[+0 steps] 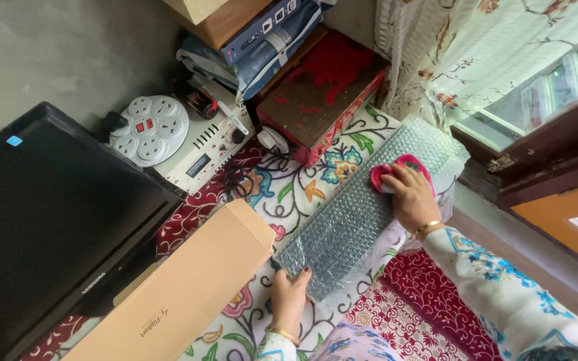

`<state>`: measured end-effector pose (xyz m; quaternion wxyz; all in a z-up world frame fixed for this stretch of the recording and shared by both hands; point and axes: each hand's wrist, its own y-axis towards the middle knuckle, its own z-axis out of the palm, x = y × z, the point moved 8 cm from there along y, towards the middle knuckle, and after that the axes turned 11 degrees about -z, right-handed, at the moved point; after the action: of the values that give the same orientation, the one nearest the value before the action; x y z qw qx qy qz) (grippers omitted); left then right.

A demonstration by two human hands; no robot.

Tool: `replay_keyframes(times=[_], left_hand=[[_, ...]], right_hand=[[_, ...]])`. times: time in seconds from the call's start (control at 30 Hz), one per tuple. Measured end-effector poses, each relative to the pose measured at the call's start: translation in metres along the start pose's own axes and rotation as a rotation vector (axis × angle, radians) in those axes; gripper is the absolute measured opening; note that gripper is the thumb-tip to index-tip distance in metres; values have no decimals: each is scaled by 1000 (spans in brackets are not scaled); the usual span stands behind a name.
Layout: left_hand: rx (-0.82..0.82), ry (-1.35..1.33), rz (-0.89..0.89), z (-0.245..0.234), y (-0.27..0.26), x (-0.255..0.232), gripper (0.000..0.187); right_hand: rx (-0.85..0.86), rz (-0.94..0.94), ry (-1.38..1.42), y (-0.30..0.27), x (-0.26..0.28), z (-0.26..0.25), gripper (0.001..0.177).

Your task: The person wipes a cardboard box, a sheet of bubble wrap, and a black perforated plastic tray using a pink cloth. The person also briefly handles a pen holder and several pens before returning to wipe the tray.

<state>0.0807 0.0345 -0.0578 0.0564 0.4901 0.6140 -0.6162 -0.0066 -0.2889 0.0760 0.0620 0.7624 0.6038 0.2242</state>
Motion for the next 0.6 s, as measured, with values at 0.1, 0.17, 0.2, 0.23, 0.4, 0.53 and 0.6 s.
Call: replay_keyframes(times=[0.1,0.17,0.2,0.23,0.4,0.53,0.6], left_hand=[[-331,297,333,-6,-30,-34,69],[-385,354,441,-6,-71,-84,82],[-431,422,541,-6,-97,-109,94],[-435,423,541,-5,-99,-115,94],[-154,790,605,40,-103,-143,99],[-36,862,613,62,-97,-147,102],[21,879,619,75,-94,-149,107]], right_hand=[[-135,35,52,-1,27,8,49],[1,-114,164,-4,86,24,50],[146,-253,277,-11,125,38,51],[145,-255,279,-8,128,33,51],[56,-383,72,12,71,25,51],[-36,-43,-65,19,-33,7,49],[-112,3,-111,18,-39,3,44]])
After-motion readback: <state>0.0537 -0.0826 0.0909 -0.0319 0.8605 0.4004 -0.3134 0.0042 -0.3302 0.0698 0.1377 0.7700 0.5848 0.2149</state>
